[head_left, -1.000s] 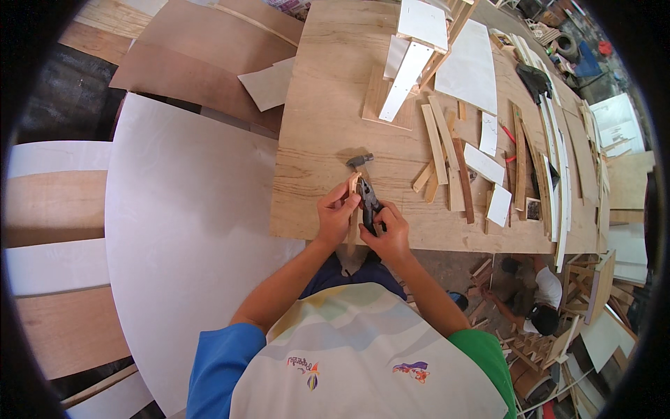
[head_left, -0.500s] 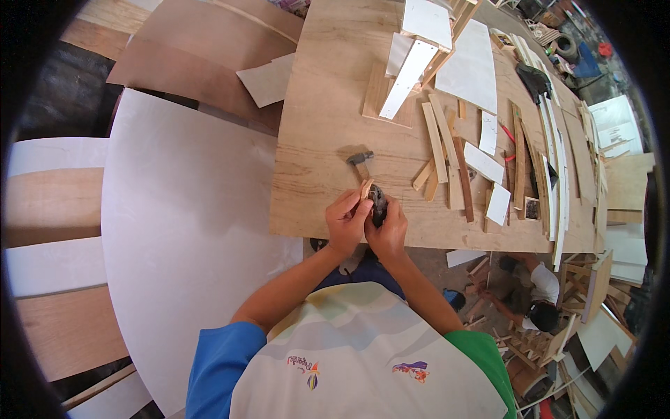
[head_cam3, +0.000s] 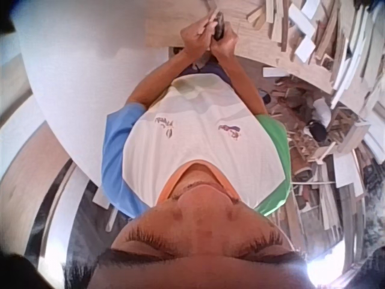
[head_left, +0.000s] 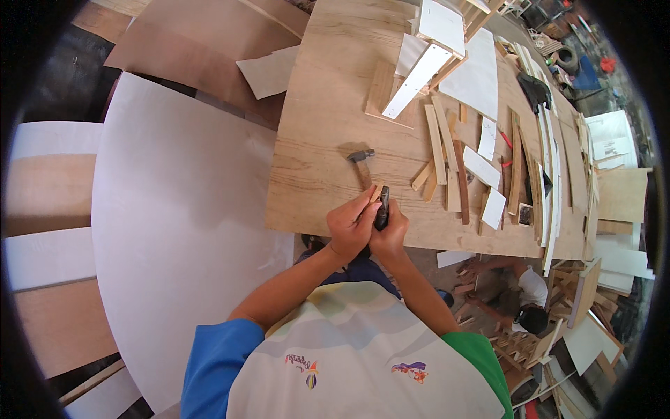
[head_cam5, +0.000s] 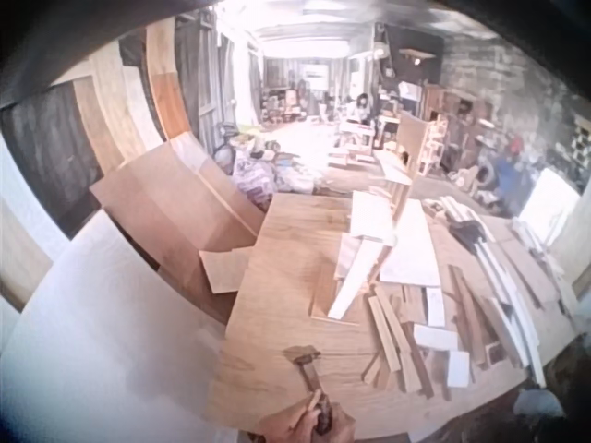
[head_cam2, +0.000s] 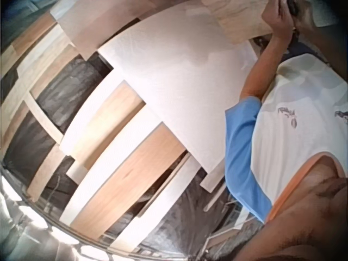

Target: The person assembles a small wooden structure by hammering a thin piece of wood into another and using pliers to pull out or adjust small fasteners.

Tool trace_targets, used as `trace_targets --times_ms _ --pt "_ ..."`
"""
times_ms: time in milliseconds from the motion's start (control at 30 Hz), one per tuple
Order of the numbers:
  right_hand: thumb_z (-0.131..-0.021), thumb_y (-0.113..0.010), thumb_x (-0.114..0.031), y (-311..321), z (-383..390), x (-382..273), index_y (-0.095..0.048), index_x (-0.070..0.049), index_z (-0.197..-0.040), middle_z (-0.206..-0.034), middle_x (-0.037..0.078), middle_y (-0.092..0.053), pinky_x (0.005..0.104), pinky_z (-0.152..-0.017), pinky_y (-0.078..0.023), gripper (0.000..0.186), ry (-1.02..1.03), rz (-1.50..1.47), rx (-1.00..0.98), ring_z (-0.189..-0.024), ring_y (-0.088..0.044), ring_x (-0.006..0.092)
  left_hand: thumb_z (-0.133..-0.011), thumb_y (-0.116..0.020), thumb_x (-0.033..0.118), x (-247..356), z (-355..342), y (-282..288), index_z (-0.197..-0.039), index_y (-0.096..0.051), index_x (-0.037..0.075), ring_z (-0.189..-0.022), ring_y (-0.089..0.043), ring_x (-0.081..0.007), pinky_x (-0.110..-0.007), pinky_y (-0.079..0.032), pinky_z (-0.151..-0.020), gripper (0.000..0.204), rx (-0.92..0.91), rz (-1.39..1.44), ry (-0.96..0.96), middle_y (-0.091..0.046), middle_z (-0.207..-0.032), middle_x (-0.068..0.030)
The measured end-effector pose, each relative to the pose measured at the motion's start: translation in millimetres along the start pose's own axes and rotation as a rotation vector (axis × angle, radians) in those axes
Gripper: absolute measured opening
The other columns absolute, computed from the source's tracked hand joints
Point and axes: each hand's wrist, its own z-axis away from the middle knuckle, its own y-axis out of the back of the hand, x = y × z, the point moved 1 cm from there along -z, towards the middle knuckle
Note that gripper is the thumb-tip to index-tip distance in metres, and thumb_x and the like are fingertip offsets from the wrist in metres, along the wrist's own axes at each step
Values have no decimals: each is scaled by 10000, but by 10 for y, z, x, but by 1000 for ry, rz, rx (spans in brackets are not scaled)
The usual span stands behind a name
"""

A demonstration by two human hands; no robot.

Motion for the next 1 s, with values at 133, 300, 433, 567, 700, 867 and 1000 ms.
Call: trace_targets --times_ms 133,300,433,567,700,867,1000 --pt "-674 -659 18 -1 -4 -5 -562 -5 -948 -682 135 -562 319 -543 -456 291 -20 3 -37 -576 -580 239 -830 -669 47 -1 -20 23 -1077 -670 -40 -662 -674 -189 -259 -504 -600 261 17 -24 -18 -698 -842 -174" --pt "-656 -624 49 18 -64 -138 -584 7 -1009 -789 135 -652 296 -581 -470 359 -65 -39 -123 -625 -621 219 -869 -620 37 -46 -2 74 -1120 -651 -44 -722 -662 -134 -252 -517 -642 266 -26 82 157 -706 -844 -137" --pt "-653 -608 53 32 -70 -102 -582 13 -1034 -834 127 -673 280 -611 -473 385 -113 -102 -195 -661 -613 169 -847 -656 47 -35 -22 76 -1108 -663 -33 -686 -660 -119 -248 -506 -611 273 -12 107 208 -712 -867 -163" --pt "-685 -608 35 -8 -78 36 -570 14 -1078 -822 105 -636 266 -651 -463 395 -191 -228 -222 -715 -571 125 -828 -685 42 -14 -65 29 -1101 -664 -41 -750 -642 -104 -240 -504 -663 286 1 169 297 -712 -914 -150" --pt "-720 -607 20 -42 -100 82 -554 15 -1112 -826 70 -600 261 -680 -454 395 -171 -362 -222 -754 -540 110 -800 -716 22 -15 -79 -33 -1085 -669 -45 -800 -620 -107 -230 -493 -696 296 43 269 322 -699 -962 -131" --pt "-722 -610 20 -31 -124 38 -549 14 -1111 -835 58 -597 260 -686 -453 394 -168 -440 -229 -759 -534 106 -825 -692 13 -49 -61 -48 -1134 -646 -40 -831 -596 -91 -220 -482 -711 317 24 341 342 -667 -982 -71" --pt "-697 -609 26 -10 -125 62 -552 16 -1082 -810 72 -599 263 -680 -460 389 -172 -312 -234 -739 -549 116 -848 -681 32 -15 -67 -68 -1129 -645 -40 -804 -599 -83 -208 -486 -688 292 77 464 444 -663 -965 -67"
